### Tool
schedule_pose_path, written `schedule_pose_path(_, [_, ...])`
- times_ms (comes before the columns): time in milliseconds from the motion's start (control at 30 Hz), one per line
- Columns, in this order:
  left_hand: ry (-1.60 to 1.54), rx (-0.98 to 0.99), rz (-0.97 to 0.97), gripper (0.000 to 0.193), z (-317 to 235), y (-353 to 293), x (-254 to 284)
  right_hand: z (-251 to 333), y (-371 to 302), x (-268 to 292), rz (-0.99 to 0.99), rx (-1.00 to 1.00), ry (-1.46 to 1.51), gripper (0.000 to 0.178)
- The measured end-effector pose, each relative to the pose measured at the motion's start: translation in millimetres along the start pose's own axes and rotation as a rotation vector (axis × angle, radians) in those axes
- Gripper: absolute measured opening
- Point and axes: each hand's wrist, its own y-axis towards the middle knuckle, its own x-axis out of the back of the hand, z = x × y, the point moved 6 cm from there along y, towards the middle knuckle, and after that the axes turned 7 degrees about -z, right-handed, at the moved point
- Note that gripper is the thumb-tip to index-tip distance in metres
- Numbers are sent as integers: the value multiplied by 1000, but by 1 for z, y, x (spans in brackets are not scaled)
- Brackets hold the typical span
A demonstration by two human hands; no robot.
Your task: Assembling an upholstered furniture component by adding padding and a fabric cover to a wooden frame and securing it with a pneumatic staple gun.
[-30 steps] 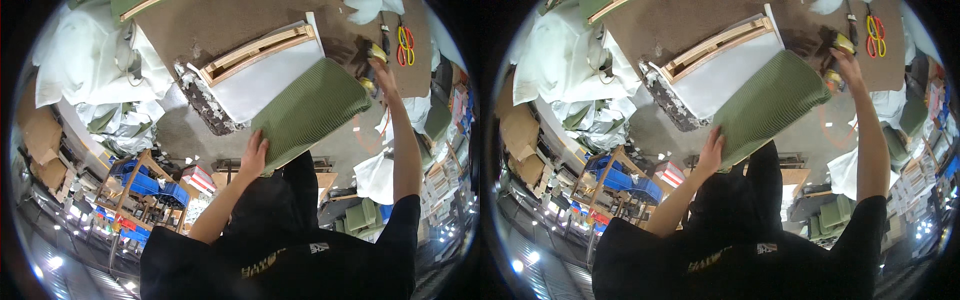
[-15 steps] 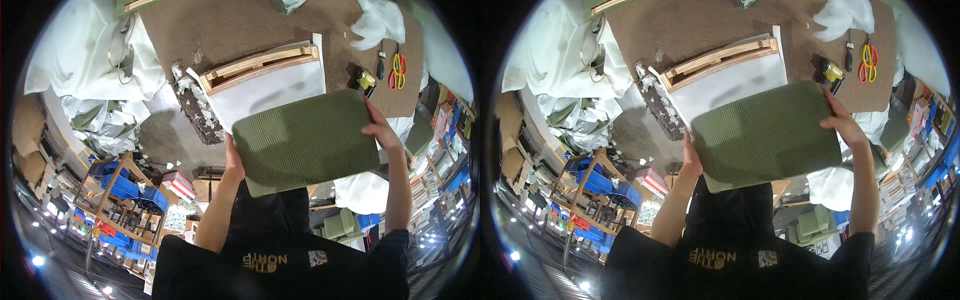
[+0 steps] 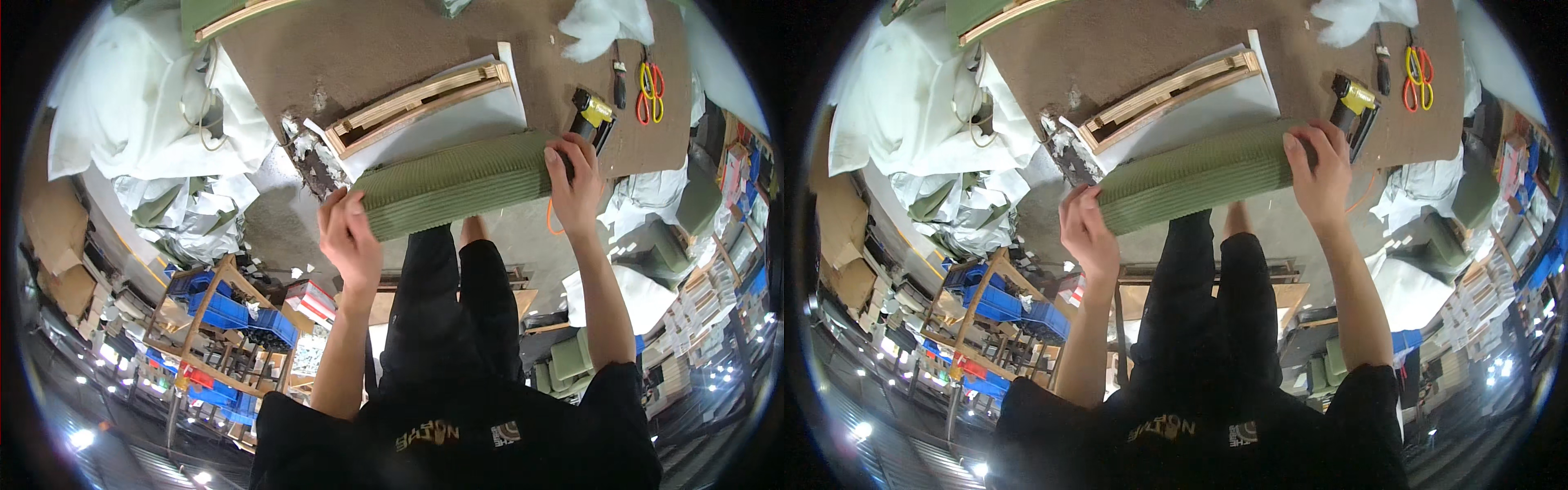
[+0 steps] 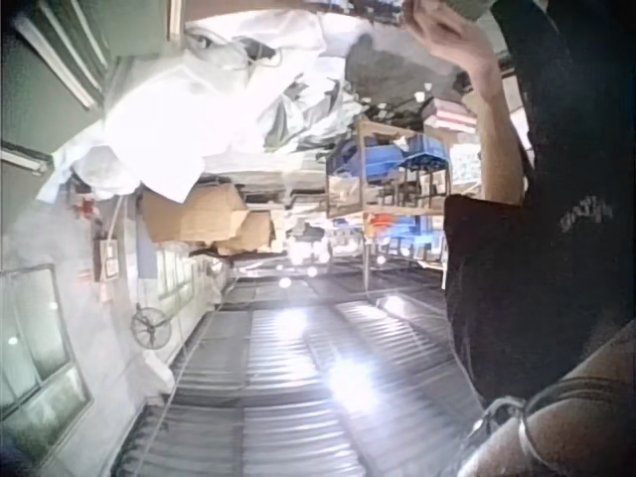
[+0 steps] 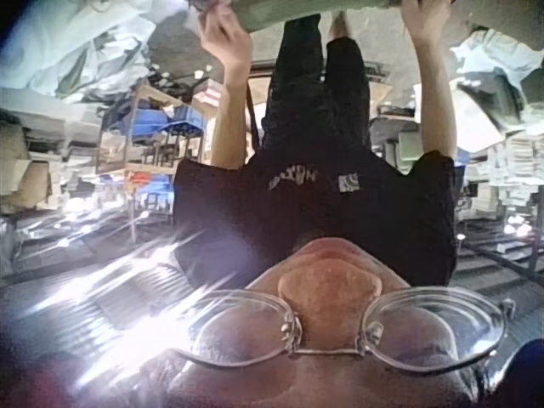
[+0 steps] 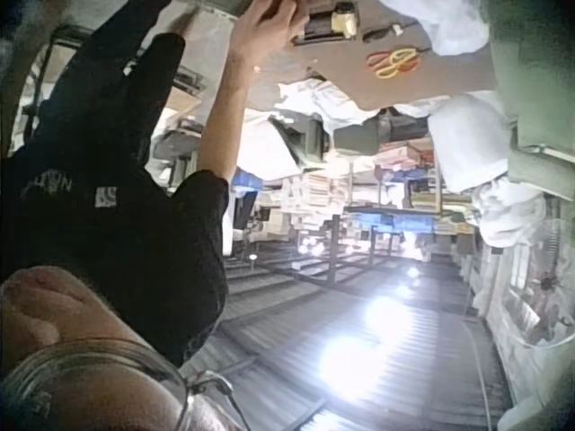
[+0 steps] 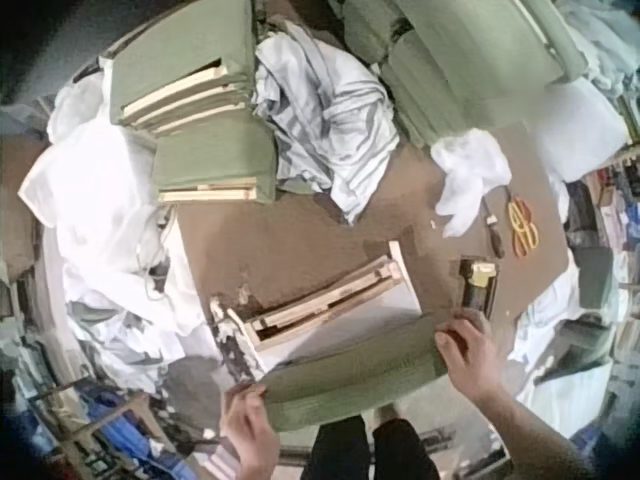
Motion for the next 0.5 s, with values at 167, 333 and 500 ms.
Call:
schedule_pose_path(167, [532,-578,89,33,-56,-6,-31,49,-11,-21,104,449,-393,22])
schedule_pose_path(333, [575,-736,92,44,-50,-32,-48,113,-56,-77,182,529,-115,25])
schedule_pose_path(500, [574,-826,-6,42,-42,-38,-43,84,-38,-49,133,591,-151,29])
